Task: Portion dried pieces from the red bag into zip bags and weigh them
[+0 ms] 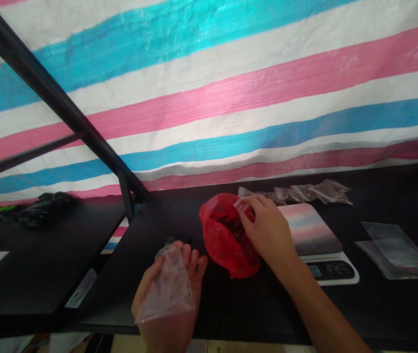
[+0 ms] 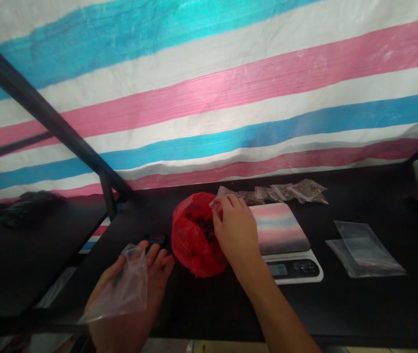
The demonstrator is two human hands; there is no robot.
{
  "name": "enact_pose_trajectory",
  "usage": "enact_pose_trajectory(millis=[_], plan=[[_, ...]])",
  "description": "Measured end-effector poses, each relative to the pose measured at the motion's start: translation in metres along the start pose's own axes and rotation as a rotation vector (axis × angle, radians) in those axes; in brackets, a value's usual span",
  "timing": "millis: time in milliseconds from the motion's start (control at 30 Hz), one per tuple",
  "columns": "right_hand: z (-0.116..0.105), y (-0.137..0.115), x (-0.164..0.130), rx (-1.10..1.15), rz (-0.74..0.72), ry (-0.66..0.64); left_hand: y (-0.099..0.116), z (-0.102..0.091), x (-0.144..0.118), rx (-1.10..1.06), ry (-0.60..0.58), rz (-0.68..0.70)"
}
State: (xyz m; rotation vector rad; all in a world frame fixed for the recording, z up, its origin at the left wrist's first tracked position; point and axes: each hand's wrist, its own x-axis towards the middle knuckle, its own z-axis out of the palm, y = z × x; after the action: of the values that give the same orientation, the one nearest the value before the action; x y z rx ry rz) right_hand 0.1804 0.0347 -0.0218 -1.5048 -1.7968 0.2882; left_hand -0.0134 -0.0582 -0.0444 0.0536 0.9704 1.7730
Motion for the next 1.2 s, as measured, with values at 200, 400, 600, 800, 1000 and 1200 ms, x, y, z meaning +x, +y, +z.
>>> enact_pose_trajectory(millis=[200,400,600,800,1000,1200], plan=[[-0.001,-0.008,-0.006,0.299,-0.069,-0.254,0.003,0.012,-0.016,0.293,-0.337,0.292],[0.016,-0.003,-0.009,0.187,-0.158,-0.419,-0.013,0.018,-0.025,0.710,-0.654,0.461],[0.018,0.005,-0.002,-0.023,-0.111,-0.299,-0.034,0.022,-0.013,1.008,-0.594,0.416],[0.013,0.011,0.001,-0.224,-0.016,-0.214,-0.034,0.023,-0.006,1.119,-0.511,0.441],[0.004,0.012,0.001,-0.289,0.009,-0.251,-0.034,0.026,-0.003,1.028,-0.445,0.621],[0.004,0.014,0.001,-0.318,0.026,-0.352,-0.042,0.026,0.015,0.779,-0.297,0.514]])
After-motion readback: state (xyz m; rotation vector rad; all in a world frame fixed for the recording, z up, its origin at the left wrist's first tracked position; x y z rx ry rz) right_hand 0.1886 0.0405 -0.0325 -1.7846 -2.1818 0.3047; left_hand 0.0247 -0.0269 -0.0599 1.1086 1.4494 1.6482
